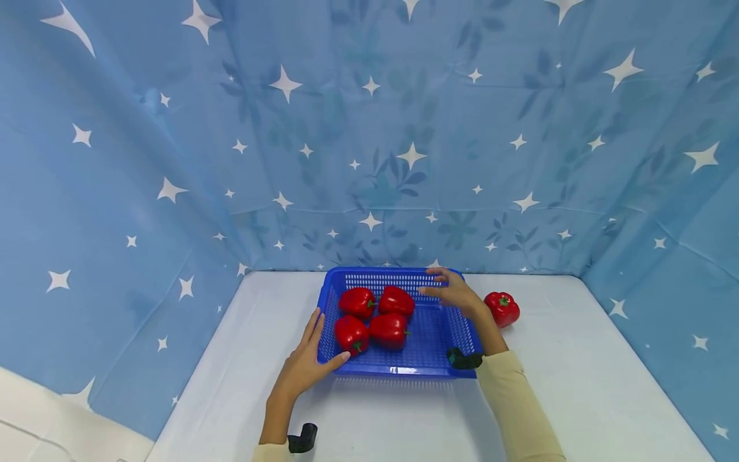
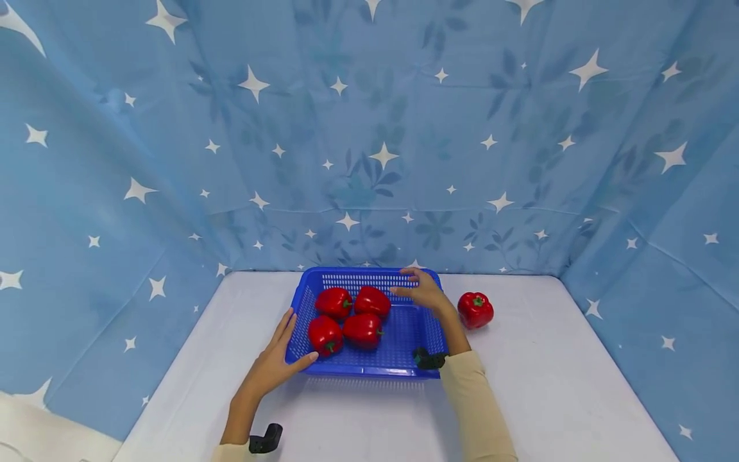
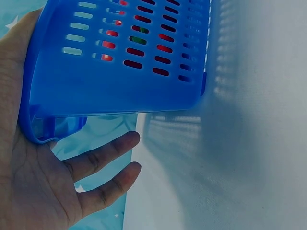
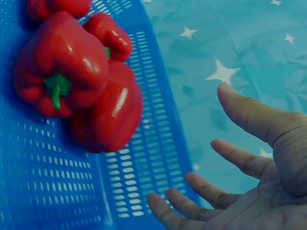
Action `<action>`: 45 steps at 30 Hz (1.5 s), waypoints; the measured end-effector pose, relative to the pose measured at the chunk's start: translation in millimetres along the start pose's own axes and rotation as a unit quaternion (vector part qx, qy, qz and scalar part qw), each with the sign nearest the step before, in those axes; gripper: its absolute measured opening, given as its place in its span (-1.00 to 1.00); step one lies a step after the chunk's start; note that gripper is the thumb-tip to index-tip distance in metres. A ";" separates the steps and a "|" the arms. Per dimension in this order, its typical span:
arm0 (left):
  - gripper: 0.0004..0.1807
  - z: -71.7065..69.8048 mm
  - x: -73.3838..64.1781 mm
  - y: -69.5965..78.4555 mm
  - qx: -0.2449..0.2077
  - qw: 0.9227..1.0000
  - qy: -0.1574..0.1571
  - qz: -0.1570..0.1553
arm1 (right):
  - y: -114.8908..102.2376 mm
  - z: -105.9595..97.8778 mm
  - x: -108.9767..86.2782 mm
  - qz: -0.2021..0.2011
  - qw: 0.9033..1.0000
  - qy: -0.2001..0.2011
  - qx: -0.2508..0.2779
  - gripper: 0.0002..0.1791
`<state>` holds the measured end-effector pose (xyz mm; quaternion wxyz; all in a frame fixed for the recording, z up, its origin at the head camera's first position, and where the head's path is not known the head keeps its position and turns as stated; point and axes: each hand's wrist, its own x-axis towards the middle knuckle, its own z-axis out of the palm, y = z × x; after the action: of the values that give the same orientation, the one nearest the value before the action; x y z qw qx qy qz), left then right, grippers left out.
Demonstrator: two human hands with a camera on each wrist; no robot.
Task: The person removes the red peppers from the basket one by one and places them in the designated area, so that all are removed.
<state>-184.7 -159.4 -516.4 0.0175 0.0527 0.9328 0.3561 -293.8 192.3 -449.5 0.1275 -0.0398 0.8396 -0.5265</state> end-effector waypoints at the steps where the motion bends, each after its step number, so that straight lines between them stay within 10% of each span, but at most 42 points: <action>1: 0.19 0.7 0.3 0.5 -0.001 1.000 -0.001 0.000 | 0.8 2.8 3.3 0.010 1.000 -0.005 0.001 -0.21; 21: 0.20 1.1 -0.4 -1.6 -0.003 1.000 0.003 -0.003 | 19.6 48.7 47.2 0.136 0.987 -0.034 0.084 -0.26; 45: 0.19 0.7 0.6 -0.6 -0.013 1.000 0.010 0.003 | 14.5 67.5 57.4 0.144 0.987 -0.034 0.067 -0.12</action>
<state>-185.2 -159.4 -517.3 0.0079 0.0517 0.9282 0.3684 -330.9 128.2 -500.2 0.2332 0.0720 0.7947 -0.5558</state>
